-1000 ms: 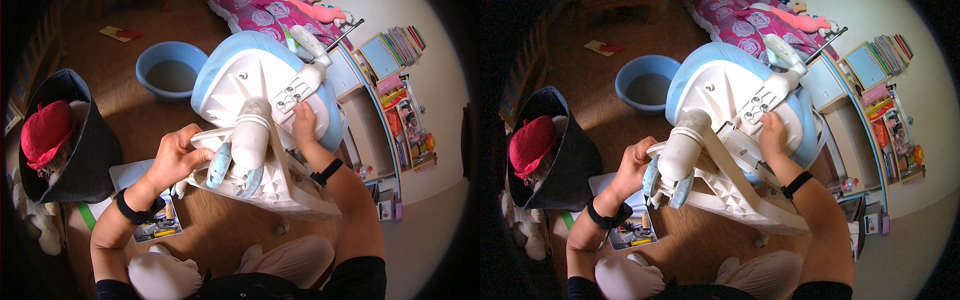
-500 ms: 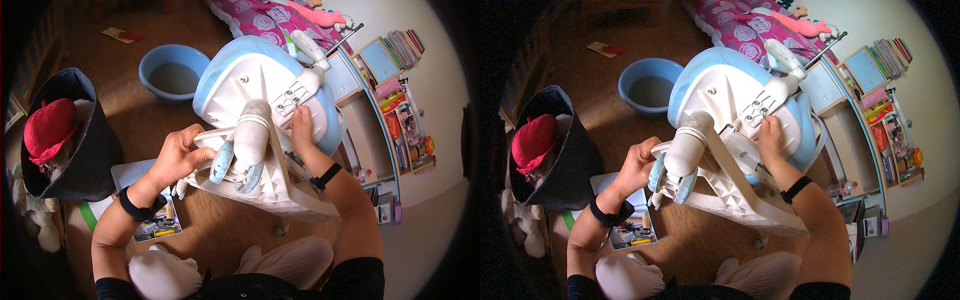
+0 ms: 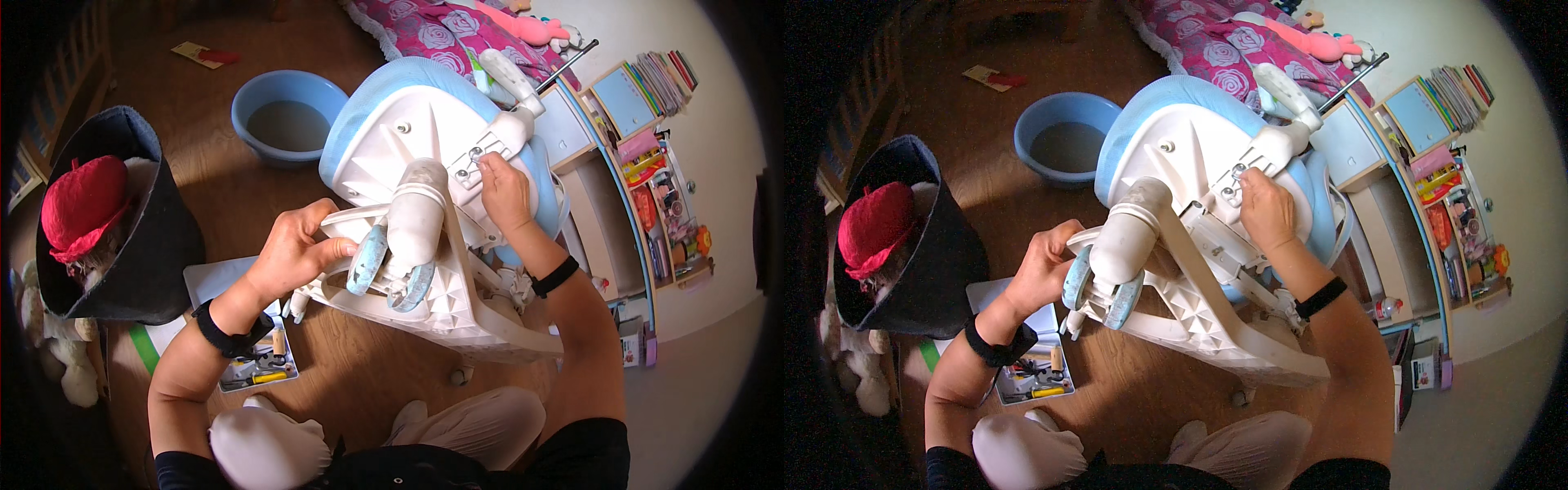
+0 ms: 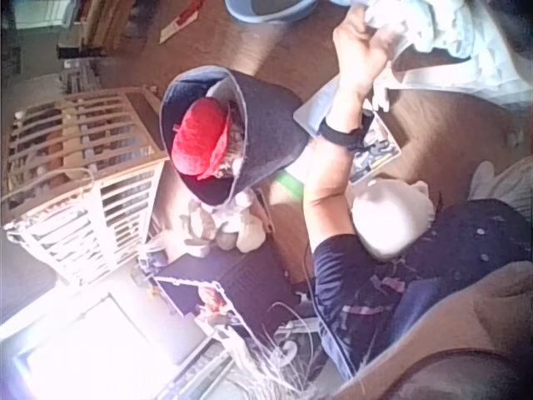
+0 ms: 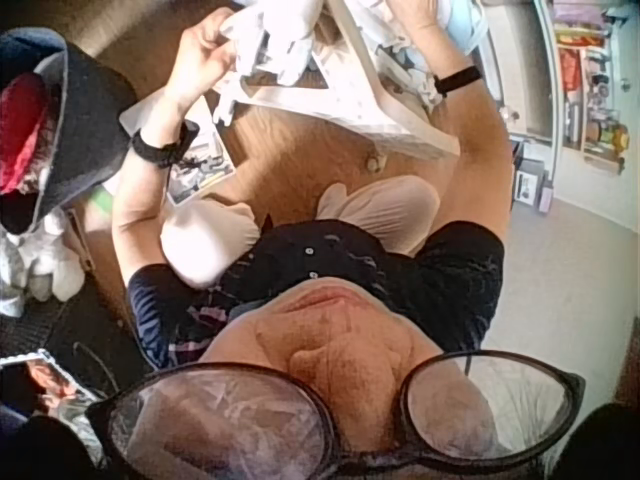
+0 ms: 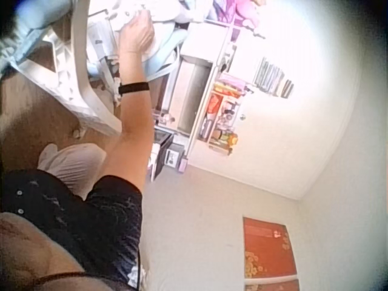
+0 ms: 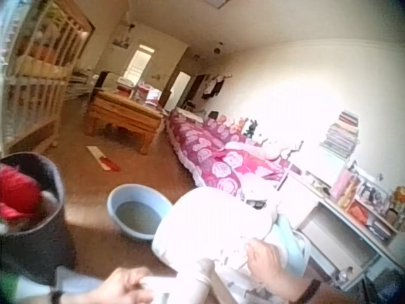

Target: The person opens a plastic toolkit, selects a screw and a screwdriver, and inserts the screw into the frame of a high chair before tightening it.

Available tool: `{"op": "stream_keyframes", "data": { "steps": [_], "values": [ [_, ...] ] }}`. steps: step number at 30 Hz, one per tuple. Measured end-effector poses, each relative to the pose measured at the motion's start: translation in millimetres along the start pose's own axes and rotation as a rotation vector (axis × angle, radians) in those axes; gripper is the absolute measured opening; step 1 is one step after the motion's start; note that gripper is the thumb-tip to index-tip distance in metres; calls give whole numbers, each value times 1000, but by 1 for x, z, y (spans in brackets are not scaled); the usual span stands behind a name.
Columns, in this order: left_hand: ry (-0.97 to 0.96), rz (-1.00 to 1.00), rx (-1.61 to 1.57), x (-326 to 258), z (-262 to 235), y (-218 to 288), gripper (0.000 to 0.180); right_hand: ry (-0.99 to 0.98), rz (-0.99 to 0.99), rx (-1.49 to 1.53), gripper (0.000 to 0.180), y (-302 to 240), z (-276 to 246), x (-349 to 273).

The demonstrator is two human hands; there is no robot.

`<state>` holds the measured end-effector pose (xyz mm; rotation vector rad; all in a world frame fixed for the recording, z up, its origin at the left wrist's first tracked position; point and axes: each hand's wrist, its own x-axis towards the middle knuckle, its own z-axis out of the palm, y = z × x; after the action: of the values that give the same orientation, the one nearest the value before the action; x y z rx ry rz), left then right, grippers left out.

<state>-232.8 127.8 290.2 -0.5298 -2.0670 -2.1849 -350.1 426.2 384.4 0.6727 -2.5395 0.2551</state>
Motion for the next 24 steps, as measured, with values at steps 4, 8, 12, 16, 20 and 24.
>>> {"op": "stream_keyframes", "data": {
  "steps": [4, 8, 12, 16, 20, 24],
  "values": [
    [-1, -11, -25, -1, 0, 1, 36, -15, 54, -40, 10, 4, -3, 1],
    [4, 1, 2, -1, 0, -1, 34, -4, 60, 5, 9, 7, 0, 3],
    [0, 12, -15, 0, 0, 0, 34, -6, 57, -38, 9, 4, -4, 8],
    [2, -3, -22, -1, 0, 1, 35, -99, 72, -119, 10, 0, -15, 17],
    [11, 10, 18, -1, 0, 1, 35, -161, 85, -265, 11, -3, -17, 18],
    [25, -21, 43, -2, 1, 2, 35, -139, 80, -310, 8, 3, -6, 8]
  ]
}}
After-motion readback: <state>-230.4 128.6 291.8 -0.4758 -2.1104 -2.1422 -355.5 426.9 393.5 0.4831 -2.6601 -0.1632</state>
